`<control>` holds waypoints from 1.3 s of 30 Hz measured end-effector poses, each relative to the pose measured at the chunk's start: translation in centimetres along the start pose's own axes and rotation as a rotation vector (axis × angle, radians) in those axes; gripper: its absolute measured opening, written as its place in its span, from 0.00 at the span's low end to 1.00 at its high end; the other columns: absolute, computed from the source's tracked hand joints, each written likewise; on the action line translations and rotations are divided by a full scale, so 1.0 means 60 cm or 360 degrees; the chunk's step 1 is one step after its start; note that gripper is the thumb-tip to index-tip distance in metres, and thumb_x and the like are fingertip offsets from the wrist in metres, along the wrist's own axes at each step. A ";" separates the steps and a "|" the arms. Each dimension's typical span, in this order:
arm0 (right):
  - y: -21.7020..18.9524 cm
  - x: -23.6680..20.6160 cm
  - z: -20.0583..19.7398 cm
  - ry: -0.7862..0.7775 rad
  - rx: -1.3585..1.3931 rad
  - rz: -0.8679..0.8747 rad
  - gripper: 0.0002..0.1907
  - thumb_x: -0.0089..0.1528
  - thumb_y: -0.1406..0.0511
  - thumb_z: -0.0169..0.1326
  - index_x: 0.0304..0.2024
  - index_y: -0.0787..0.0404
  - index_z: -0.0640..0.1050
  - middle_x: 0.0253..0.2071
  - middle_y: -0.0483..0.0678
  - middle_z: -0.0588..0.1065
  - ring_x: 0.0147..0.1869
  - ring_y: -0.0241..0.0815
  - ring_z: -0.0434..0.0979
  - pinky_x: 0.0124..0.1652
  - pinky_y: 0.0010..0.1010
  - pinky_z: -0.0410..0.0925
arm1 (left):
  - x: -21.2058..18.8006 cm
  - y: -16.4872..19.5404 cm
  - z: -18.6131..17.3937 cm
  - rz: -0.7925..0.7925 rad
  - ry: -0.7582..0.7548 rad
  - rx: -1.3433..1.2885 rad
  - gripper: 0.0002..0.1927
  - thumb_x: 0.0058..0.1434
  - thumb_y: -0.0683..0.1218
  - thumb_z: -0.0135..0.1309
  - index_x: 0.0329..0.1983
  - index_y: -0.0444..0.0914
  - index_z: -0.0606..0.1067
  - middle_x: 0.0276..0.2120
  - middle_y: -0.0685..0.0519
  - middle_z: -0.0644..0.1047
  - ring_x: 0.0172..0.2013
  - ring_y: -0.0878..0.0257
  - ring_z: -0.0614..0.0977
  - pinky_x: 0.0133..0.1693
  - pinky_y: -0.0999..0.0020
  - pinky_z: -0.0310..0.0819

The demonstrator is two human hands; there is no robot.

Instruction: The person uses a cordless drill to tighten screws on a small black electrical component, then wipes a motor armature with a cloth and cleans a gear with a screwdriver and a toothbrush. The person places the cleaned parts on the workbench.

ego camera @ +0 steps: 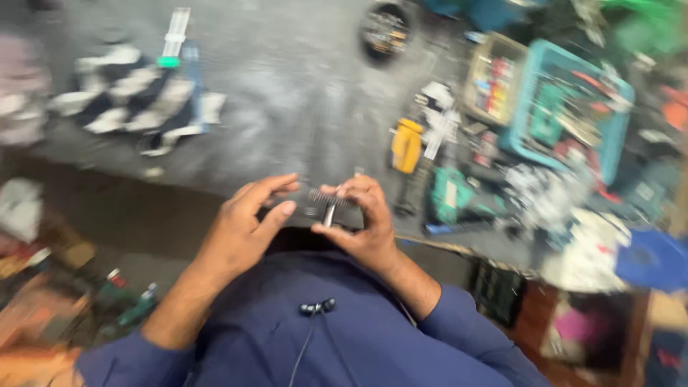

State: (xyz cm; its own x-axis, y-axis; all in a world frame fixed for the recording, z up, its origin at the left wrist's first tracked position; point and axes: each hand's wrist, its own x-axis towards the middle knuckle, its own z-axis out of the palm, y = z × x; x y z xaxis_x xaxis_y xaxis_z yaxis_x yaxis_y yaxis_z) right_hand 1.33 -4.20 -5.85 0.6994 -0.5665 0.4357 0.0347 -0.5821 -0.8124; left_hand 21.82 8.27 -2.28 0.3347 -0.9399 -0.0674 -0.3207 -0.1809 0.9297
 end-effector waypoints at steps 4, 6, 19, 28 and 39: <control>-0.049 -0.092 -0.112 -0.0177 -0.0425 0.0034 0.33 0.51 0.65 0.75 0.54 0.56 0.71 0.54 0.47 0.76 0.61 0.45 0.75 0.68 0.56 0.59 | 0.001 0.010 0.104 -0.0207 -0.0163 -0.0473 0.19 0.70 0.49 0.50 0.61 0.37 0.74 0.52 0.51 0.83 0.48 0.63 0.82 0.53 0.67 0.76; -0.077 -0.137 -0.164 -0.0324 -0.0512 0.0033 0.30 0.52 0.65 0.74 0.52 0.55 0.73 0.55 0.47 0.76 0.62 0.44 0.75 0.68 0.58 0.59 | -0.012 0.020 0.184 -0.0248 -0.0245 -0.0789 0.20 0.74 0.51 0.46 0.62 0.34 0.72 0.53 0.49 0.81 0.50 0.63 0.80 0.55 0.67 0.74; -0.142 -0.366 -0.674 0.0071 -0.0953 -0.0210 0.16 0.54 0.68 0.67 0.43 0.58 0.77 0.49 0.51 0.77 0.57 0.51 0.80 0.57 0.46 0.69 | -0.079 0.173 0.662 -0.0309 -0.0786 -0.1454 0.25 0.73 0.55 0.39 0.61 0.32 0.71 0.53 0.44 0.80 0.50 0.60 0.80 0.54 0.63 0.72; 0.234 -0.792 -1.397 0.2246 -0.0131 0.0885 0.16 0.63 0.68 0.62 0.47 0.60 0.69 0.35 0.49 0.75 0.24 0.40 0.73 0.20 0.27 0.62 | -0.035 0.358 1.114 0.0017 -0.1199 -0.1193 0.17 0.62 0.40 0.56 0.54 0.32 0.75 0.50 0.46 0.80 0.50 0.60 0.78 0.56 0.64 0.70; 0.453 -0.969 -1.691 0.2565 0.1036 0.1996 0.16 0.61 0.52 0.62 0.47 0.43 0.71 0.43 0.49 0.76 0.41 0.52 0.76 0.36 0.40 0.73 | -0.042 0.481 1.385 0.0011 -0.1308 -0.1024 0.13 0.60 0.34 0.57 0.48 0.30 0.77 0.50 0.42 0.77 0.54 0.54 0.80 0.57 0.60 0.71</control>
State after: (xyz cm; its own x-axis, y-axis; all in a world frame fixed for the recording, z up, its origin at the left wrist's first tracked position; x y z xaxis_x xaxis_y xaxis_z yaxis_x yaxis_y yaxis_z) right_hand -110.79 -46.28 -13.97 -0.5060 -0.4737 -0.7208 0.5801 0.4316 -0.6908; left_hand -61.90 -18.67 -5.33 -0.4486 -0.8916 -0.0624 0.2933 -0.2128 0.9320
